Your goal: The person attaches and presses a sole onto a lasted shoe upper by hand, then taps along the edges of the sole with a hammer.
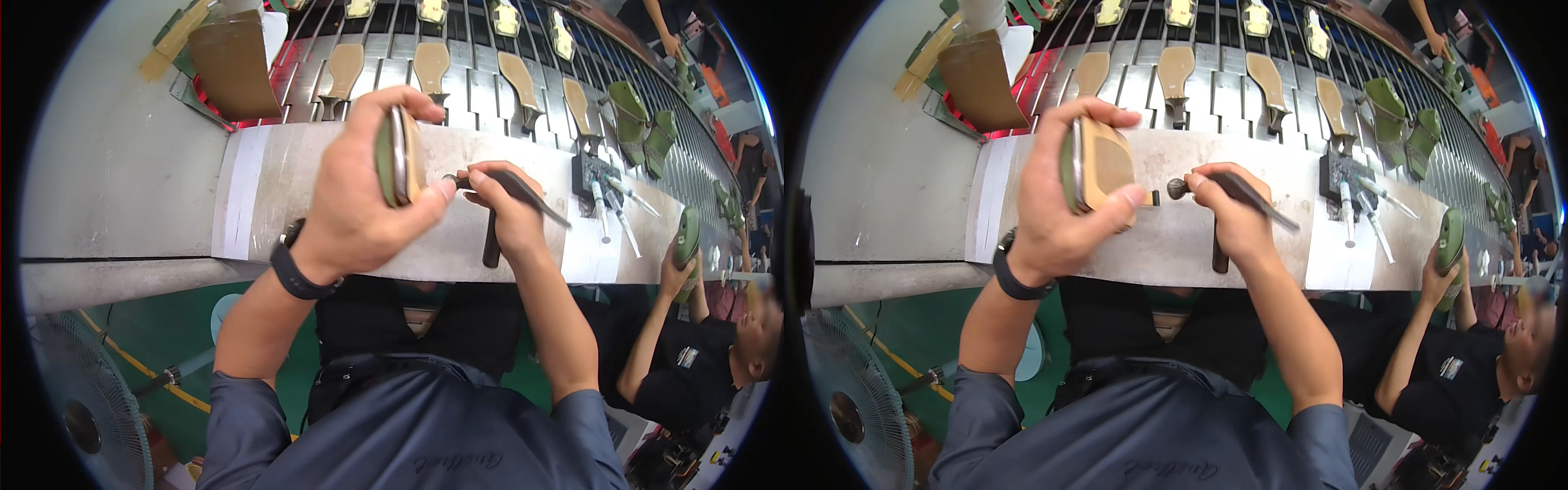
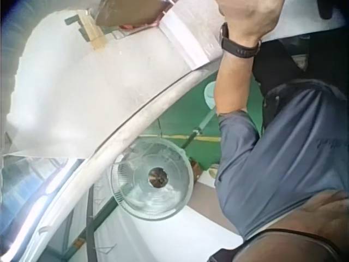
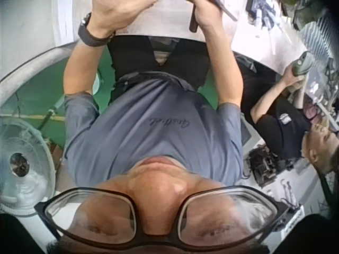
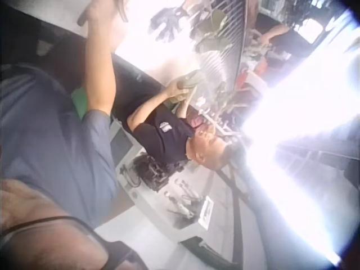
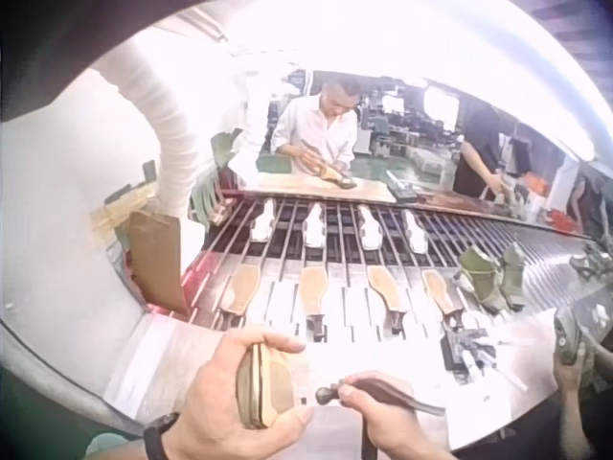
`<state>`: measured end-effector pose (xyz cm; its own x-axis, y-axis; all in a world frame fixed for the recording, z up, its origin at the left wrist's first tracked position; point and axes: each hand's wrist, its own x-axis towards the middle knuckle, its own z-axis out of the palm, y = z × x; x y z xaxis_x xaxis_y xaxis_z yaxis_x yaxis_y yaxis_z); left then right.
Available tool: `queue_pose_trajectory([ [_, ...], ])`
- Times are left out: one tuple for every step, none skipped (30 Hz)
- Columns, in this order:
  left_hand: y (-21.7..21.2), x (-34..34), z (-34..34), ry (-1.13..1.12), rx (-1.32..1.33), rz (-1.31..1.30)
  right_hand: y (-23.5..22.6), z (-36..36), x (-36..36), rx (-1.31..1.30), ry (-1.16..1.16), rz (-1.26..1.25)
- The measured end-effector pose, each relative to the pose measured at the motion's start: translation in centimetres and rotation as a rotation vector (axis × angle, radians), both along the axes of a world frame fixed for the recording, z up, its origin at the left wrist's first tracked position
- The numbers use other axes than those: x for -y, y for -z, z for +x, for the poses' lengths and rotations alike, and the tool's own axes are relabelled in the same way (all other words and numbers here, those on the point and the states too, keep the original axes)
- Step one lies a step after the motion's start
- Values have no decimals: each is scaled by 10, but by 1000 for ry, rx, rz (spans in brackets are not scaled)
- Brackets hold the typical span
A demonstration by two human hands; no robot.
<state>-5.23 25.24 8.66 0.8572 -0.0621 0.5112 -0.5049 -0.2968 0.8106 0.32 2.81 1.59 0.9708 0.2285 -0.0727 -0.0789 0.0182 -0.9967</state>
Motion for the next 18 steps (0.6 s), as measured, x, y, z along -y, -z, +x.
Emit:
queue_pose_trajectory([
  [4,2,-3,-17,22,16,-20,-12,-5,144,-28,42],
  [3,7,-5,-16,28,6,-46,-24,-1,272,-54,-5],
  [3,10,-9,-29,8,2,-64,-35,4,403,-101,48],
  [2,15,-8,-18,-12,-13,-83,-45,7,568,-117,99],
  [4,17,-6,-44,50,13,-94,-55,3,654,-97,224],
  [4,20,-6,-44,51,6,-104,-65,-3,631,-79,334],
  [3,23,-9,-63,36,61,-112,-62,0,625,-213,174],
  [4,26,-10,-83,19,115,-117,-58,4,613,-346,13],
  [6,28,-8,-136,89,113,-117,-58,1,601,-327,35],
  [7,27,-6,-133,88,107,-121,-57,2,600,-326,28],
  [9,27,-6,-117,138,144,-128,-57,3,561,-339,-1],
  [11,26,-6,-101,184,181,-133,-58,4,519,-352,-29],
  [13,25,-7,-98,181,177,-137,-55,3,501,-352,-36],
  [14,24,-10,-66,168,180,-142,-57,0,457,-315,-122],
  [14,23,-12,-37,157,185,-150,-53,-1,446,-308,-171],
  [16,24,-14,-37,154,185,-156,-48,-2,435,-301,-219],
  [19,27,-16,-42,211,173,-159,-47,-6,371,-249,-198],
  [21,29,-19,-42,268,159,-160,-42,-5,345,-271,-212],
])
